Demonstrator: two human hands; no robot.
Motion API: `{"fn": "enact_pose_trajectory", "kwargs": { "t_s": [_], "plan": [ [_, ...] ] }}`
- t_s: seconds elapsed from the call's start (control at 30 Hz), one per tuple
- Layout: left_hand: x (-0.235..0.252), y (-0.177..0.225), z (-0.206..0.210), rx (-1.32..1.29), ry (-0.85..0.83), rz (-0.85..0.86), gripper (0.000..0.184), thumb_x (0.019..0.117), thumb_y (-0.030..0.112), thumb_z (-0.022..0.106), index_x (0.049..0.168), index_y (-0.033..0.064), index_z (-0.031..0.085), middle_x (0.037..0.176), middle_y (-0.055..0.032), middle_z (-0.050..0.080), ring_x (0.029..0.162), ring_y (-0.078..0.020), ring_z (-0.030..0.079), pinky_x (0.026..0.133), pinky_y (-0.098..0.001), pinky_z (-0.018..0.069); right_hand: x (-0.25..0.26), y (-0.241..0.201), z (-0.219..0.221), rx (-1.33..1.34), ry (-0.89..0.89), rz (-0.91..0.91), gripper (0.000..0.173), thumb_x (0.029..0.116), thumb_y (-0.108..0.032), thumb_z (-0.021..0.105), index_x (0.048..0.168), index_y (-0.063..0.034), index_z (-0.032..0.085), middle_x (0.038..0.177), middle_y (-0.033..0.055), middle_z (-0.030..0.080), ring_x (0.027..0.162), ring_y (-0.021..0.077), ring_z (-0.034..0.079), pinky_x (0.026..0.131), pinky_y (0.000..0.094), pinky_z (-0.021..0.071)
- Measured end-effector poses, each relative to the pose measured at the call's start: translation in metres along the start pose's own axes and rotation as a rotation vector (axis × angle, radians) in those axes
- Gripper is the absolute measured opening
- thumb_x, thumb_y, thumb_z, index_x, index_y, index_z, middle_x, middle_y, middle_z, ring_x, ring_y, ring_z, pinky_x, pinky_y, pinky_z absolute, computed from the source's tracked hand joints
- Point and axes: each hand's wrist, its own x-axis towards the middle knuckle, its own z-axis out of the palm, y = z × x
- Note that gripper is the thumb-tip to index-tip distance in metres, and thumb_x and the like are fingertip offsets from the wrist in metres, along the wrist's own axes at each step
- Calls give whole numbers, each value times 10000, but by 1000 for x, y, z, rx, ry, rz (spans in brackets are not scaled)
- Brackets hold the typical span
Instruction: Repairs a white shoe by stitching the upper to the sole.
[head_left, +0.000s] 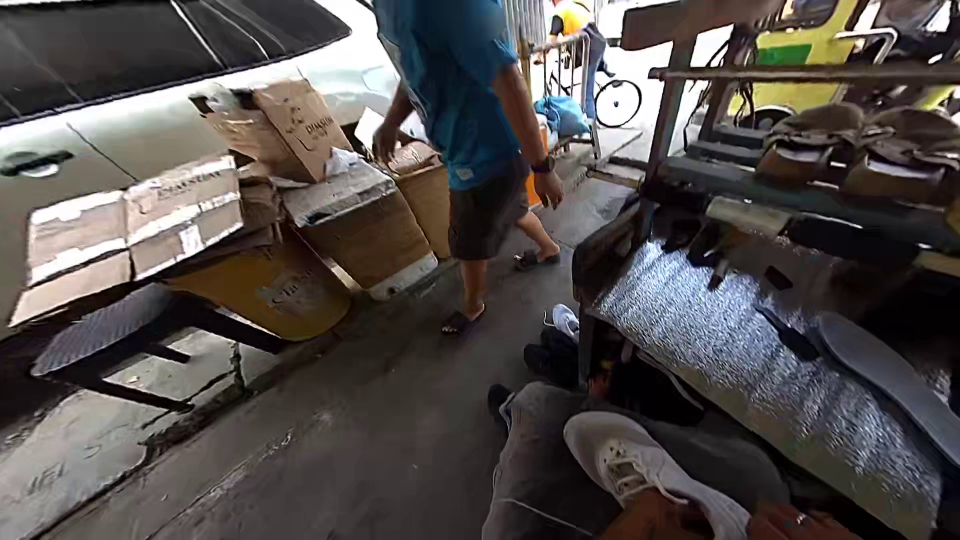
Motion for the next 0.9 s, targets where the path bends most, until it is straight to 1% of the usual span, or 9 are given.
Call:
{"fn": "enact_pose_trajectory", "kwargs": {
  "t_s": [0.07, 0.13, 0.2, 0.3, 0.4, 0.6, 0.7, 0.8, 0.9],
  "plan": [
    [4, 1, -5, 47, -50, -51, 231, 999, 170, 598, 950, -9, 736, 833, -120, 712, 783, -188, 671, 753, -432, 542, -3, 0, 8, -34, 103, -21, 117, 926, 35, 582, 1005, 22, 668, 973, 243, 688, 906, 450, 703, 752, 610, 564],
    [3, 1, -2, 120, -85, -101, 229, 990, 206, 604, 936, 27, 737, 835, -98, 711, 797, -191, 679, 759, -449, 548, -11, 1, 30, -145, 287, -18, 112, 893, -50, 561, 928, -60, 666, 889, 142, 686, 815, 341, 713, 674, 506, 588],
    [0, 3, -5, 226, -123, -117, 246, 990, 227, 602, 953, 25, 738, 876, -129, 719, 859, -250, 692, 805, -514, 541, -14, -2, 40, -177, 357, -5, 152, 945, -96, 505, 928, -86, 656, 884, 112, 686, 803, 302, 705, 679, 461, 582],
    [-4, -2, -10, 321, -127, -71, 270, 996, 265, 597, 948, 43, 744, 888, -127, 728, 884, -264, 708, 817, -541, 550, -15, -3, 29, -114, 254, -25, 172, 1015, -136, 496, 977, -77, 653, 914, 114, 689, 827, 297, 706, 702, 439, 592],
    [-1, 0, -12, 343, -163, -90, 271, 990, 262, 599, 913, 42, 736, 854, -125, 718, 857, -262, 699, 794, -538, 538, -10, 4, 14, -70, 137, -79, 337, 1059, -358, 494, 982, -71, 653, 895, 114, 684, 830, 301, 716, 692, 431, 604],
    [-1, -9, -9, 262, -100, -75, 233, 970, 266, 620, 863, 96, 738, 786, -32, 709, 767, -139, 683, 723, -442, 545, 4, 14, 2, -172, 165, -60, 513, 1043, -511, 428, 763, -106, 571, 628, 60, 568, 525, 253, 615, 420, 388, 470],
    [-2, -13, -5, 151, -22, -64, 188, 954, 259, 644, 847, 143, 746, 759, 48, 706, 724, -37, 665, 685, -342, 560, 0, 17, -6, -205, 192, 18, 619, 1033, -608, 380, 719, -99, 541, 557, 65, 504, 459, 265, 558, 385, 395, 413],
    [-1, -14, -4, -63, 32, 17, 122, 938, 165, 681, 862, 132, 770, 791, 90, 726, 738, 46, 665, 686, -193, 577, -15, 30, -9, -176, 251, 169, 698, 973, -716, 414, 664, -102, 540, 518, 52, 457, 421, 238, 502, 367, 391, 369],
    [-1, -20, -4, -154, 29, 105, 98, 947, 126, 686, 911, 106, 775, 845, 74, 743, 790, 31, 684, 732, -190, 594, -35, 44, -12, -168, 303, 343, 721, 925, -751, 479, 626, -97, 524, 495, 46, 440, 411, 221, 482, 369, 396, 343]
  ]
}}
